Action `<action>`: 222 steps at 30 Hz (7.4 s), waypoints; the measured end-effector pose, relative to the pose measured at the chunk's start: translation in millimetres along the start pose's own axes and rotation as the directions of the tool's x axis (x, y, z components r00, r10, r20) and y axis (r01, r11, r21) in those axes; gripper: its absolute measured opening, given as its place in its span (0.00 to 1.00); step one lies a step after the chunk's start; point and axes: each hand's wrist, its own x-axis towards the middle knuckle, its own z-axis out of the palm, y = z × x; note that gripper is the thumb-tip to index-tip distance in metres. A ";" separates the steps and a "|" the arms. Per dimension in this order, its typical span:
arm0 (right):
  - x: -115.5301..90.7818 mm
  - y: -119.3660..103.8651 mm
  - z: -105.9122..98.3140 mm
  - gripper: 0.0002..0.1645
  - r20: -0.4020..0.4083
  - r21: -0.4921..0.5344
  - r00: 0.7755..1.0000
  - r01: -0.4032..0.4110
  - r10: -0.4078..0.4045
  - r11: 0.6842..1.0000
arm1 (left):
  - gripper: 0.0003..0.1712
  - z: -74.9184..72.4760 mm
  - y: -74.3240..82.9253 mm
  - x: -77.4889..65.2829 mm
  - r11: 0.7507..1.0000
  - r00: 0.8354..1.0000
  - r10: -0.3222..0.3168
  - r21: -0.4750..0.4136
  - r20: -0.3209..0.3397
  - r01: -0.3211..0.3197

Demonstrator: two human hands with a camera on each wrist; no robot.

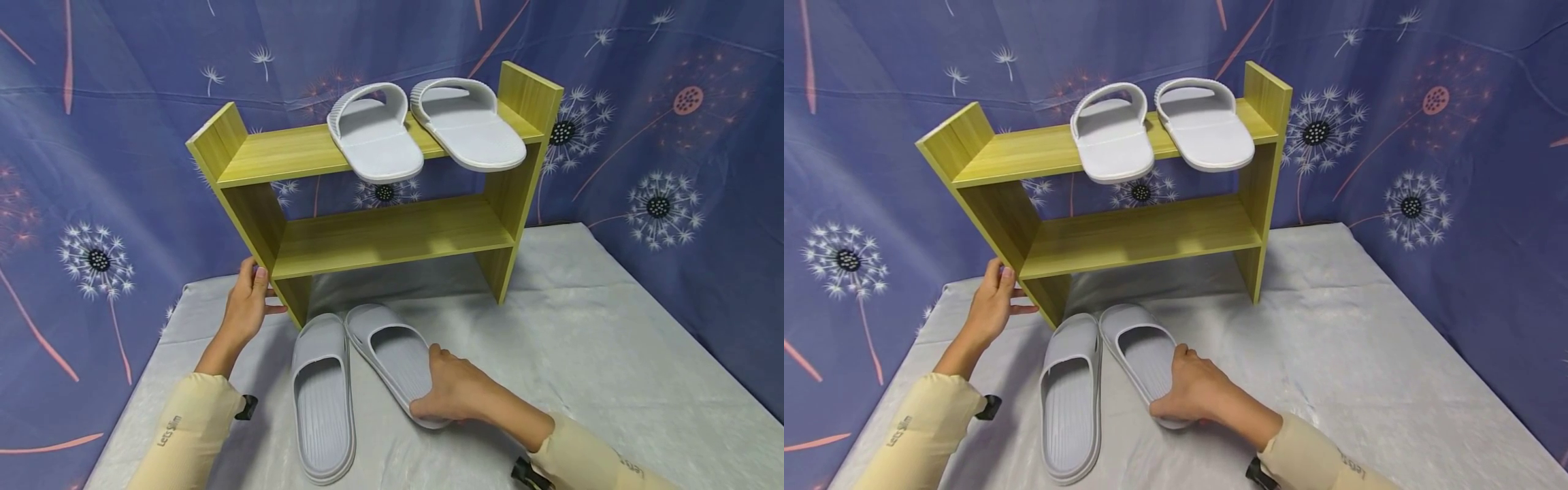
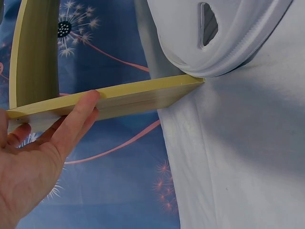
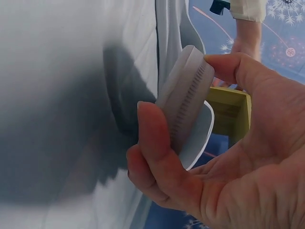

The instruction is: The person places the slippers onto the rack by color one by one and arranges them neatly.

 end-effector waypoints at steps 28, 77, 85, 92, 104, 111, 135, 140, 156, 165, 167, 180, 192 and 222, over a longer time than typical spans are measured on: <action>-41.0 -16.6 -34.6 0.56 -0.071 -0.031 0.990 0.116 -0.118 0.993 | 0.30 -0.2 -2.0 0.7 1.000 1.000 0.004 -0.007 -0.005 -0.004; -40.4 -4.5 -117.6 0.58 -0.298 0.036 0.949 0.120 -0.104 0.992 | 0.29 0.3 -1.8 0.9 1.000 1.000 0.008 -0.013 -0.004 -0.008; -31.5 -0.1 -126.3 0.56 -0.251 0.194 0.967 0.098 -0.047 0.976 | 0.28 -0.2 -3.6 1.5 1.000 1.000 0.005 -0.021 -0.005 -0.005; -22.5 5.0 -132.0 0.50 -0.304 0.170 0.952 0.090 -0.035 0.981 | 0.29 0.3 -2.2 1.1 1.000 1.000 0.000 -0.021 -0.004 0.000; -7.8 13.3 -146.5 0.53 -0.310 0.131 0.950 0.069 -0.025 0.989 | 0.28 0.2 -2.8 1.4 1.000 1.000 0.002 -0.030 -0.012 -0.003; 2.1 20.9 -151.5 0.53 -0.323 0.140 0.946 0.071 -0.022 0.988 | 0.28 0.7 -1.4 0.5 1.000 1.000 0.000 -0.029 -0.009 0.000; 14.5 32.2 -155.5 0.48 -0.349 0.108 0.937 0.078 -0.035 0.991 | 0.28 -0.2 -4.1 2.1 1.000 1.000 -0.006 -0.023 -0.010 0.005; 16.6 30.1 -156.5 0.52 -0.373 -0.003 0.926 0.066 -0.063 0.998 | 0.28 -0.1 -2.9 1.8 1.000 1.000 -0.008 -0.025 -0.010 0.008; 20.1 20.9 -167.4 0.54 -0.286 -0.126 0.952 0.070 -0.104 0.990 | 0.28 -1.0 -5.4 2.5 1.000 1.000 -0.016 -0.012 -0.008 0.016; 20.5 23.7 -171.8 0.60 -0.242 -0.121 0.958 0.126 -0.153 0.985 | 0.28 -0.5 -4.3 1.9 1.000 1.000 -0.014 -0.012 -0.009 0.014; 20.3 24.2 -171.9 0.61 -0.240 -0.124 0.958 0.132 -0.159 0.984 | 0.28 -0.5 -4.4 2.0 1.000 1.000 -0.013 -0.014 -0.008 0.013; 14.2 20.4 -174.2 0.62 -0.264 -0.156 0.963 0.020 -0.062 0.987 | 0.27 -1.1 -5.3 1.9 1.000 1.000 -0.011 -0.015 -0.009 0.010; -4.8 3.6 -170.5 0.60 -0.409 -0.216 0.910 -0.024 -0.068 0.976 | 0.28 -0.3 -3.5 1.4 1.000 1.000 -0.007 -0.013 -0.010 0.007; -42.9 -35.0 -120.6 0.55 -0.406 -0.235 0.887 0.132 -0.220 0.963 | 0.30 -0.1 0.5 -0.8 1.000 1.000 -0.004 -0.006 -0.004 0.004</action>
